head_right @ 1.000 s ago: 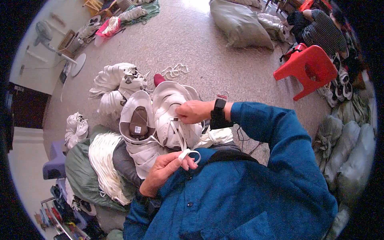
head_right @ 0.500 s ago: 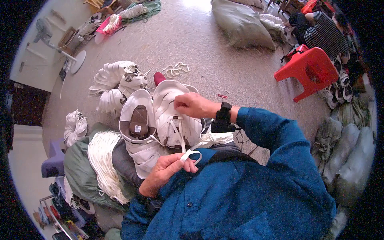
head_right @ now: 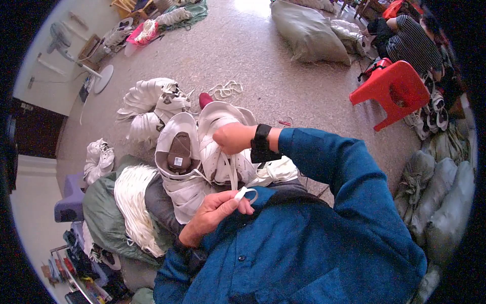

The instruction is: Lacing white shoes in a shoe manufacturing environment.

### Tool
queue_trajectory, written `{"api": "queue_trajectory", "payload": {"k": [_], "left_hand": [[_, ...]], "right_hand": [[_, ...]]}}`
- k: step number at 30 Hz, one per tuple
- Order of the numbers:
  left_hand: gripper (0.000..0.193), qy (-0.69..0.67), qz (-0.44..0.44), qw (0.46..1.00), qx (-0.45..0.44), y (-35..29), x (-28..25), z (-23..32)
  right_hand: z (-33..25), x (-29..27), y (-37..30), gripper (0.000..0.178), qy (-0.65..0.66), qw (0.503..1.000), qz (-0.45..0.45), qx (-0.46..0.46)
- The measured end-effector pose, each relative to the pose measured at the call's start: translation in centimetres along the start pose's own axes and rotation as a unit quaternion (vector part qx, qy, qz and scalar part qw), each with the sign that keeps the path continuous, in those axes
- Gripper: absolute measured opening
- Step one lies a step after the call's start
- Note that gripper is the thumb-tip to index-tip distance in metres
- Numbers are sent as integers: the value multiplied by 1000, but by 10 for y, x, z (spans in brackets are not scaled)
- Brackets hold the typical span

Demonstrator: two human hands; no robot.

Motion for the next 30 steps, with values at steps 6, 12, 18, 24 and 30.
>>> {"api": "queue_trajectory", "payload": {"k": [6,12,18,24,30], "left_hand": [[32,-3,-2,1000,8,-1,-5,-7],[32,-9,7,1000,1,-1,-7,-9],[33,12,-3,1000,-8,3,-4,-6],[32,4,3,1000,-10,2,-4,-7],[32,8,6,1000,-19,1,-3,-11]], "right_hand": [[6,-13,-1,11,153,984,70,54],[3,0,-14,11,1,998,66,2],[3,-1,-15,11,24,997,73,0],[9,5,-3,11,10,999,36,-3],[9,-16,-8,22,258,961,64,71]]}}
Point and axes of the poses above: each hand's wrist, its own y-axis towards the middle knuckle, its own x-axis out of the palm, z = x × y, the point moved 7 cm from there along y, towards the middle knuckle
